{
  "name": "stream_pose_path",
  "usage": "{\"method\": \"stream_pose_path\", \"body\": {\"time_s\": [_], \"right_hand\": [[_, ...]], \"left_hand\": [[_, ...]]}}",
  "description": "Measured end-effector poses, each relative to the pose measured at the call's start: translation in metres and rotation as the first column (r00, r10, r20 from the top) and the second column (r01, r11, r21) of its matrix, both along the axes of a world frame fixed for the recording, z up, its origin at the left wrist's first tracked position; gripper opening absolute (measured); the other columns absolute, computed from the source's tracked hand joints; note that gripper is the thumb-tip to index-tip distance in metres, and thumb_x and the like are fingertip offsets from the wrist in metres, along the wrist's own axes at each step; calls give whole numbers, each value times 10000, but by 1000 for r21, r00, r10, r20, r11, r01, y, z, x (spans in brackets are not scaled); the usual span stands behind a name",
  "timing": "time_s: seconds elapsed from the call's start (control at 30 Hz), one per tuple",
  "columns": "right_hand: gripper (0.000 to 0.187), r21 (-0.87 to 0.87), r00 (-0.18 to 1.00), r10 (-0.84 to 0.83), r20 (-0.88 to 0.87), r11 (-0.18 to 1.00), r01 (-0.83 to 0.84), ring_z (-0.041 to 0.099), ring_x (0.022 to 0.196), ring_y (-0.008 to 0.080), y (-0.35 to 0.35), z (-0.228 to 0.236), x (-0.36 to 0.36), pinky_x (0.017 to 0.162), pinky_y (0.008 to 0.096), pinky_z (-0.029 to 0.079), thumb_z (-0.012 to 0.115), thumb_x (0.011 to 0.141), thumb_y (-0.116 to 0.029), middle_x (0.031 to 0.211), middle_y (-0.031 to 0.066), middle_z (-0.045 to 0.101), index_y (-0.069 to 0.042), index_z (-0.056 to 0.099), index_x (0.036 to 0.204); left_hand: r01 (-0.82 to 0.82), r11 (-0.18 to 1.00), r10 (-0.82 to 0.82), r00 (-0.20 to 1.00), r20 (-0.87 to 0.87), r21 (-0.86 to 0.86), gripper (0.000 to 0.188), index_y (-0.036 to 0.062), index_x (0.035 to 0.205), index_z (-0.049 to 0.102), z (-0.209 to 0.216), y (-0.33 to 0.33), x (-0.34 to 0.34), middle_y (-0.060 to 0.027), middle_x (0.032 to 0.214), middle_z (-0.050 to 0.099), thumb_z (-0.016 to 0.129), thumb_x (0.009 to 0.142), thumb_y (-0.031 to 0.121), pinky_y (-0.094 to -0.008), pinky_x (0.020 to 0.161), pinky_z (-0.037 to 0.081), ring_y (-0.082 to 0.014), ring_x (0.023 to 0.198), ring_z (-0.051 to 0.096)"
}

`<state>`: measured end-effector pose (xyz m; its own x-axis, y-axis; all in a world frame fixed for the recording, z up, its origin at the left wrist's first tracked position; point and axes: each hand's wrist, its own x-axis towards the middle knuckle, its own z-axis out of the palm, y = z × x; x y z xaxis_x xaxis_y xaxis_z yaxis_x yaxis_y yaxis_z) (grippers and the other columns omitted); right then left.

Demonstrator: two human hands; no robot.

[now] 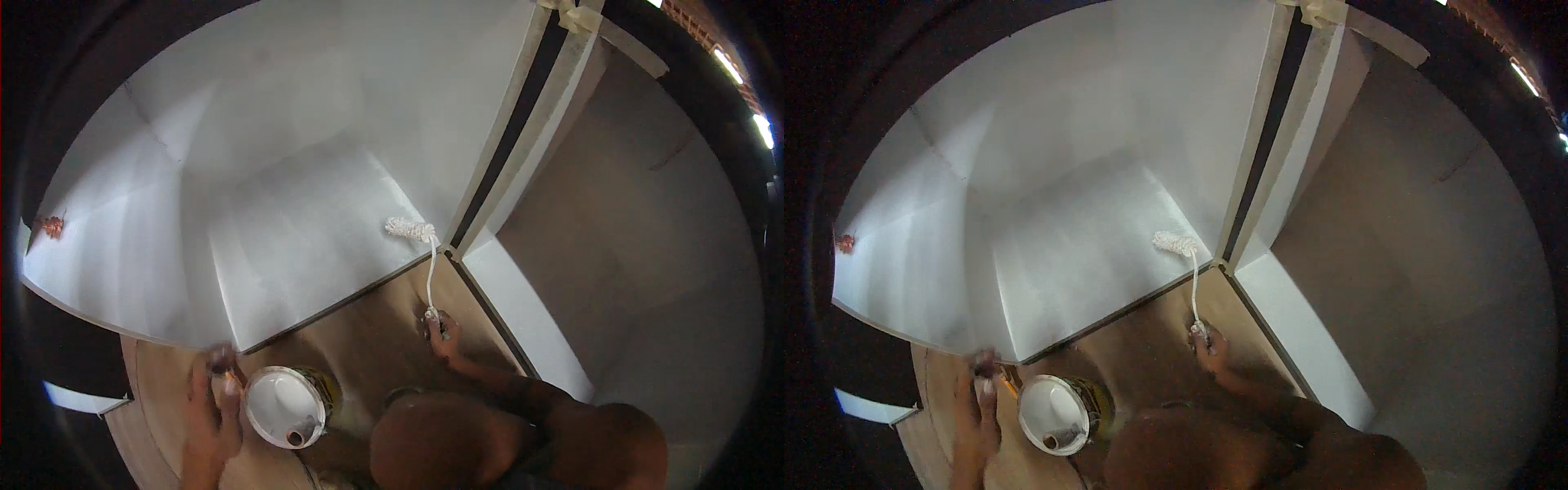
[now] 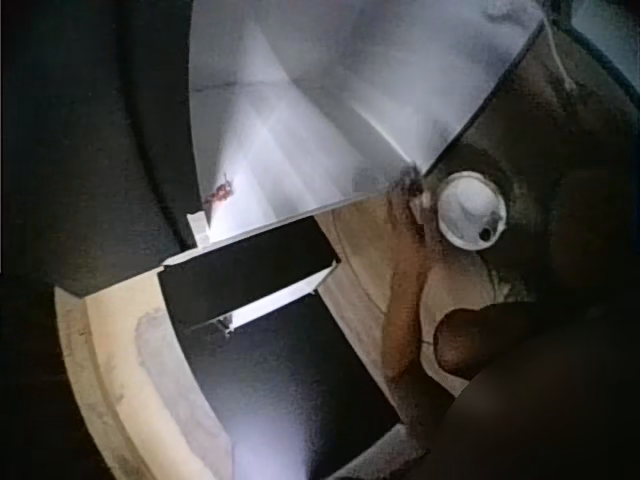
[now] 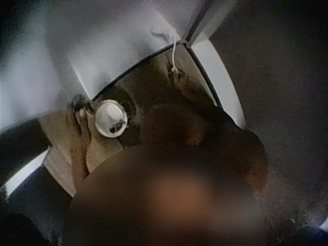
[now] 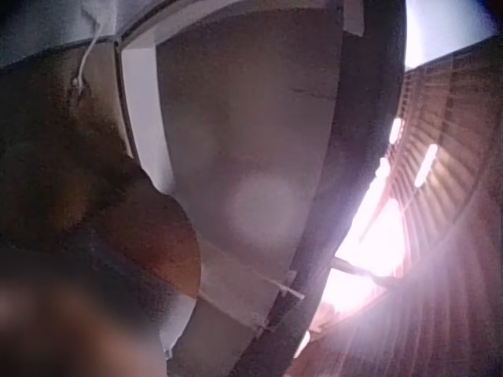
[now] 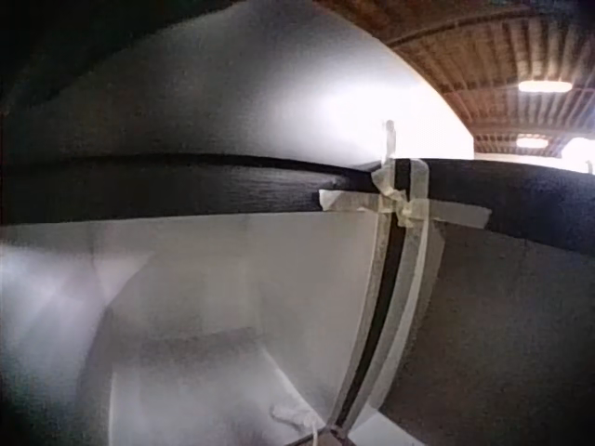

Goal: Painting the interior of a white wooden cabinet using a roller.

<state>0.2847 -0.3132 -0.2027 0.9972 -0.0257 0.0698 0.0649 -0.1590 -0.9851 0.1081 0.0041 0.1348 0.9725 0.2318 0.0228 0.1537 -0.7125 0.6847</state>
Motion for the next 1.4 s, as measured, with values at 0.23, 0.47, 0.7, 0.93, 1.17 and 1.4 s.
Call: {"method": "stream_pose_path", "body": {"time_s": [0.23, 0.47, 0.7, 0.93, 1.17, 1.4], "right_hand": [[215, -228, 982, 186, -29, 955, -187, 591, 624, 91, -18, -58, 1, 541, 291, 470, 577, 996, -242, 687, 24, 625, -54, 666, 941], [200, -36, 980, 146, -136, 988, -152, 588, 615, 98, -10, 9, -27, 519, 303, 470, 566, 1000, -242, 693, 20, 618, -67, 650, 950], [191, -5, 975, 144, -168, 989, -147, 584, 609, 102, -18, 26, -30, 505, 310, 470, 559, 1002, -242, 696, 17, 612, -75, 639, 956], [188, 11, 965, 161, -205, 987, -162, 580, 607, 102, -23, 22, -33, 503, 310, 469, 557, 1003, -242, 698, 16, 608, -77, 634, 956], [186, 15, 958, 173, -228, 985, -174, 575, 604, 102, -25, 20, -38, 501, 310, 468, 555, 1004, -241, 699, 15, 604, -78, 629, 956], [183, 25, 954, 183, -236, 983, -182, 571, 601, 103, -25, 21, -40, 499, 310, 466, 552, 1005, -241, 700, 13, 599, -79, 624, 956]], "left_hand": [[238, 892, -369, 874, 315, 384, 628, 29, 1491, 329, 52, -105, 200, -287, 1419, 428, 609, 953, 188, -480, 1105, 370, -439, 1333, 416], [163, 873, -419, 732, 537, 459, 736, 90, 1564, 227, 47, -185, 312, -327, 1581, 117, 559, 987, 404, -556, 1168, 216, -502, 1446, 174], [200, 892, -420, 696, 583, 405, 770, 27, 1564, 209, 48, -217, 338, -419, 1538, 9, 505, 985, 440, -605, 1135, 143, -539, 1391, 167], [191, 906, -396, 699, 596, 378, 779, 124, 1591, 178, 48, -226, 342, -371, 1566, 11, 495, 996, 514, -616, 1140, 166, -562, 1405, 167], [201, 903, -402, 705, 583, 380, 777, 42, 1576, 181, 42, -231, 342, -410, 1537, 7, 492, 992, 449, -601, 1139, 142, -527, 1370, 208], [266, 952, -299, 689, 660, 153, 653, 6, 1455, 299, 41, -230, 340, -296, 1460, 304, 596, 978, 340, -557, 1152, 193, -435, 1446, 169]]}}
